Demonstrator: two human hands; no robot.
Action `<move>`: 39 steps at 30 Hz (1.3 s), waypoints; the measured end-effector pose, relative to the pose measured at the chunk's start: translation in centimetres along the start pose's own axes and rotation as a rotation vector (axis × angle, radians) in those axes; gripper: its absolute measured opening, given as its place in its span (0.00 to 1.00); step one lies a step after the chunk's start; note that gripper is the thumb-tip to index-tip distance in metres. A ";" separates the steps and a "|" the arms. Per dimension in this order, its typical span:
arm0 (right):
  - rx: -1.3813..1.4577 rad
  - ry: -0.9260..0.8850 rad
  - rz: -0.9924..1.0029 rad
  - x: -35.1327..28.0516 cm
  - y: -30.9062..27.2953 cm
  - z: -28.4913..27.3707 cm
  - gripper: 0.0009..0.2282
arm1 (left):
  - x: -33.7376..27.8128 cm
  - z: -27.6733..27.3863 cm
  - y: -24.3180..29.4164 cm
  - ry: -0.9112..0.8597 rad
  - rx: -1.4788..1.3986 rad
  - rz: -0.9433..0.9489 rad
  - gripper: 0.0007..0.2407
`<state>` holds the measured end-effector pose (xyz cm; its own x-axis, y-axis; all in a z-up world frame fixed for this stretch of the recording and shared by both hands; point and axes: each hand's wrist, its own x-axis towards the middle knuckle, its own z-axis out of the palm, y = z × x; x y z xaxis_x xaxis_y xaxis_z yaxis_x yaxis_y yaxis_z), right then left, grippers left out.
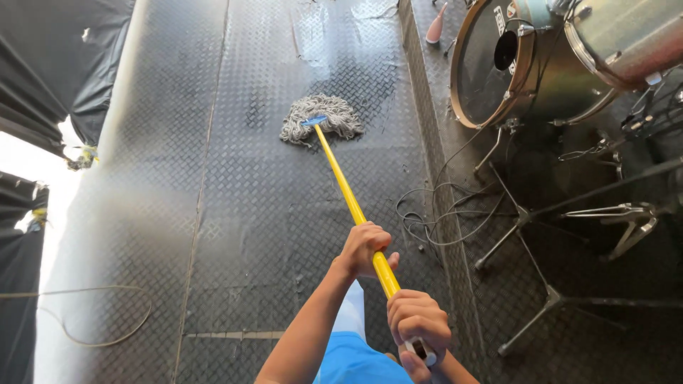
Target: Mopping a metal diamond-plate floor in a stage area.
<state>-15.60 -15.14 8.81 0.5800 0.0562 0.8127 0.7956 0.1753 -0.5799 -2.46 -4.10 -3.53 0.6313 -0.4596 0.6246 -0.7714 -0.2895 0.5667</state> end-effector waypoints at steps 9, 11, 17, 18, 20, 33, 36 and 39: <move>-0.045 -0.228 0.151 8.8 13.4 2.0 0.09 | 5.6 -4.9 -15.7 -0.072 0.008 -0.009 0.15; -0.045 -0.214 0.148 9.0 17.3 1.7 0.08 | 6.3 -4.9 -20.2 -0.101 0.037 0.001 0.15; -0.039 -0.072 0.063 8.6 22.5 2.4 0.10 | 5.7 -2.4 -27.4 -0.133 0.103 -0.004 0.17; -0.038 -0.085 0.068 8.7 22.6 1.9 0.11 | 6.3 -2.3 -27.7 -0.138 0.077 0.020 0.18; -0.031 -0.111 0.077 8.5 21.6 2.2 0.10 | 5.9 -2.7 -26.5 -0.145 0.070 0.018 0.18; 0.342 -0.424 0.108 5.8 -2.3 0.0 0.07 | 1.6 -5.5 2.9 -0.090 -0.033 -0.042 0.18; 0.503 -0.415 -0.027 3.2 -6.4 -2.7 0.14 | -0.3 -2.0 8.5 -0.056 0.041 -0.031 0.16; 0.733 -0.319 -0.226 -2.3 -8.7 -6.0 0.14 | -1.6 0.6 15.5 -0.063 -0.031 -0.157 0.17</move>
<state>-22.85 -22.66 11.61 0.2544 0.1990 0.9464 0.5075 0.8056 -0.3058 -15.51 -8.35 3.91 0.7368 -0.4626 0.4931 -0.6605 -0.3365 0.6712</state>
